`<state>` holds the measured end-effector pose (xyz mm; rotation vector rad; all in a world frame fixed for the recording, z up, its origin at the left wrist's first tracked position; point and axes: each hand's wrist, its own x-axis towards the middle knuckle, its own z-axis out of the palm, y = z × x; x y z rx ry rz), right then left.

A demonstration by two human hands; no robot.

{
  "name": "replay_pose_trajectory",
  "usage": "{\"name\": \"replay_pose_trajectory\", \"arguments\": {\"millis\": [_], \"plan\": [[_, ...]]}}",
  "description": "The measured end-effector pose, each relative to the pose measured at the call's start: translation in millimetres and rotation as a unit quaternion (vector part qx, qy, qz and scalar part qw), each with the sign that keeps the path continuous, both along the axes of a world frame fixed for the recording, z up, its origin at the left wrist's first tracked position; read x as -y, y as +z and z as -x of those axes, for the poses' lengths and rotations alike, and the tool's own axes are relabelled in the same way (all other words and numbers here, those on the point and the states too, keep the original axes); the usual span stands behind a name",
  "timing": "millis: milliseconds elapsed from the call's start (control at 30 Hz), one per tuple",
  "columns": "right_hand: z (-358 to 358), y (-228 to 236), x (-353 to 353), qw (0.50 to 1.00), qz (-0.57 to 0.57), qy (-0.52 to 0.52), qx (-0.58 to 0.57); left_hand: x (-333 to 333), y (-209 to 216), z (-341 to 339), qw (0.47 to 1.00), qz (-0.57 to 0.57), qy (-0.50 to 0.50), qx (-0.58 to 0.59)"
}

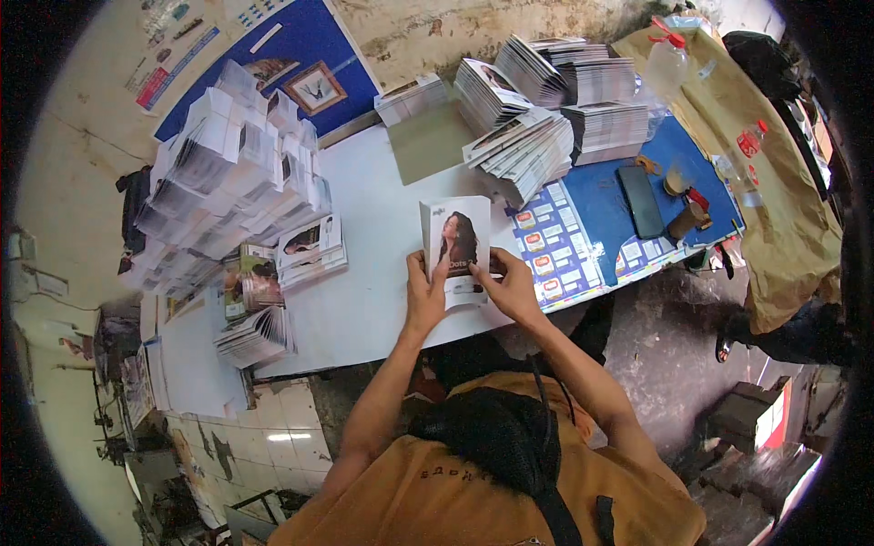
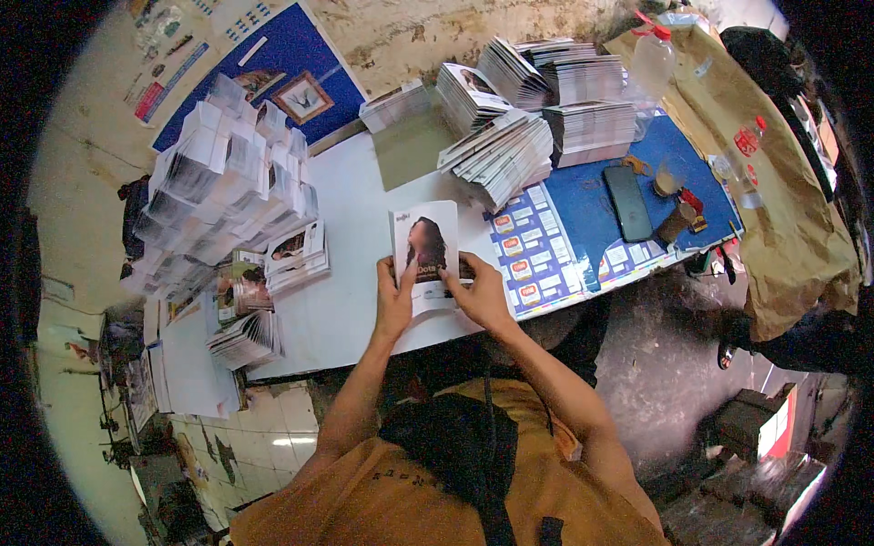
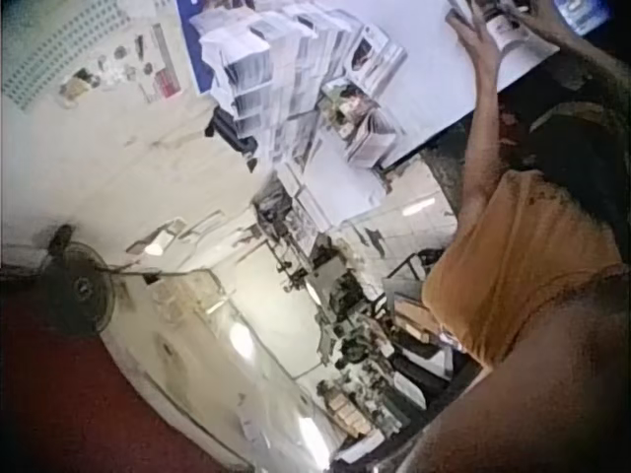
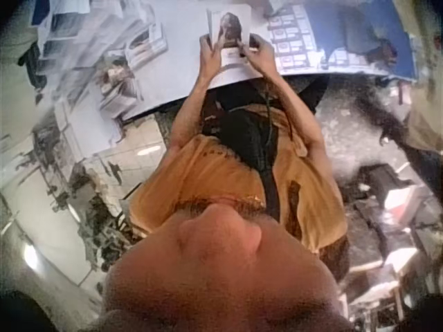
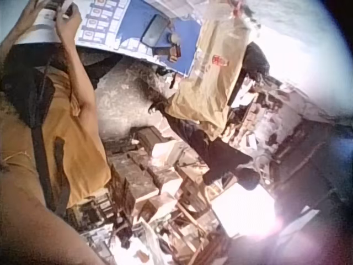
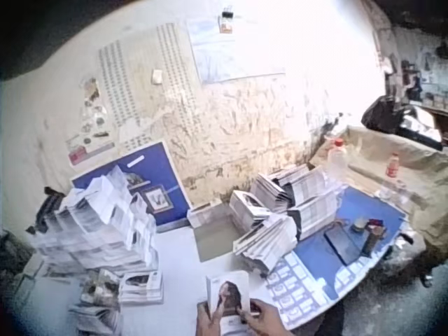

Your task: The person aligns, folds, and creases printed pamphlets on a table by hand and with a wooden tool, organizing them into stacks.

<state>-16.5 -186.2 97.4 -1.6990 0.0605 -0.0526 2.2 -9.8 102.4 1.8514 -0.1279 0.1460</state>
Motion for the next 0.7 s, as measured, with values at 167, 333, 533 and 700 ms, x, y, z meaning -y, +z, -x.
{"name": "replay_pose_trajectory", "arguments": {"millis": [167,333,533,700], "plan": [[-7,7,23,0.999,-0.008,-0.034,0.012,-19,23,-47,0.998,0.050,0.046,0.019],[-1,-40,83,0.982,0.075,-0.159,0.066,-34,62,-153,0.959,0.241,0.151,-0.016],[19,-59,90,0.971,0.159,-0.139,0.113,6,69,-319,0.847,0.519,0.110,-0.025],[16,-62,90,0.973,0.115,-0.149,0.135,44,73,-426,0.793,0.589,0.154,-0.030]]}}
